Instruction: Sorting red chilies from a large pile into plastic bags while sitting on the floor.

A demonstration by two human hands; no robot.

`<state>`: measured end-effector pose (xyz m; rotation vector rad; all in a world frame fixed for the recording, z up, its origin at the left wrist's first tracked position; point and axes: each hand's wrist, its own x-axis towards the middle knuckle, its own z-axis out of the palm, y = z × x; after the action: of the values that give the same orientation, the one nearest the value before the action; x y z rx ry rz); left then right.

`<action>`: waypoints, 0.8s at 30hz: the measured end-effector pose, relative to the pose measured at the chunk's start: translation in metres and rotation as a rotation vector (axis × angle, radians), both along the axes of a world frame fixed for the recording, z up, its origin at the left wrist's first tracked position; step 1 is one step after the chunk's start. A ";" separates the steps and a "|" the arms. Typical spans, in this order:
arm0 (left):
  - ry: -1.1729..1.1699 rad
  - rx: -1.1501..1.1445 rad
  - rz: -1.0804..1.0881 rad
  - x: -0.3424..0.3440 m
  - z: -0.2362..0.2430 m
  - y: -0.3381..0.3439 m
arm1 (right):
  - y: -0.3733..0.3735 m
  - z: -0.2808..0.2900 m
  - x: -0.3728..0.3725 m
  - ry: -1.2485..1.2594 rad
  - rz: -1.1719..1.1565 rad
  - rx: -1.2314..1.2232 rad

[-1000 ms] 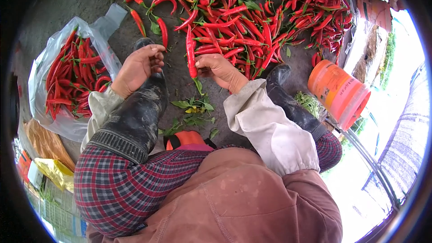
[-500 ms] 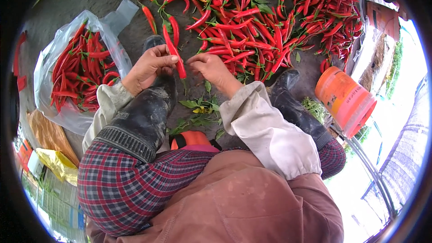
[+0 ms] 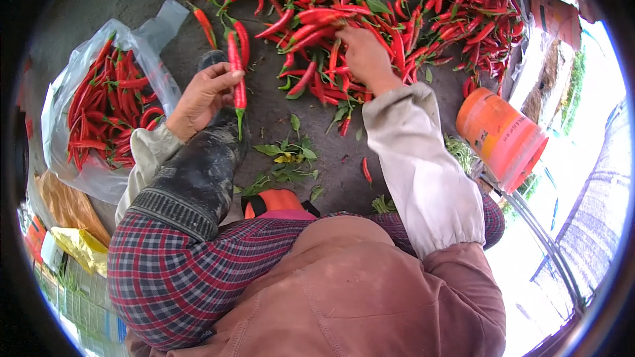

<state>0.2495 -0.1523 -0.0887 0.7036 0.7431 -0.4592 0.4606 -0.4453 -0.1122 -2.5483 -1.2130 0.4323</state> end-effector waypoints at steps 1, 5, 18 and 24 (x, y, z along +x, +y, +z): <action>-0.008 -0.013 0.026 -0.003 -0.007 0.001 | -0.005 0.000 0.018 0.106 -0.033 0.027; 0.058 -0.063 0.153 -0.011 -0.012 0.005 | 0.001 0.041 0.007 0.023 -0.243 0.008; 0.156 -0.168 0.237 -0.016 -0.022 0.008 | -0.034 -0.015 -0.119 0.073 -0.128 -0.706; 0.132 -0.196 0.234 -0.011 -0.027 0.007 | -0.063 -0.030 -0.121 0.273 -0.284 -0.179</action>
<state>0.2382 -0.1450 -0.1155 0.3995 0.8804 -0.3606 0.3394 -0.5081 -0.1423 -2.6432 -0.7336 0.8190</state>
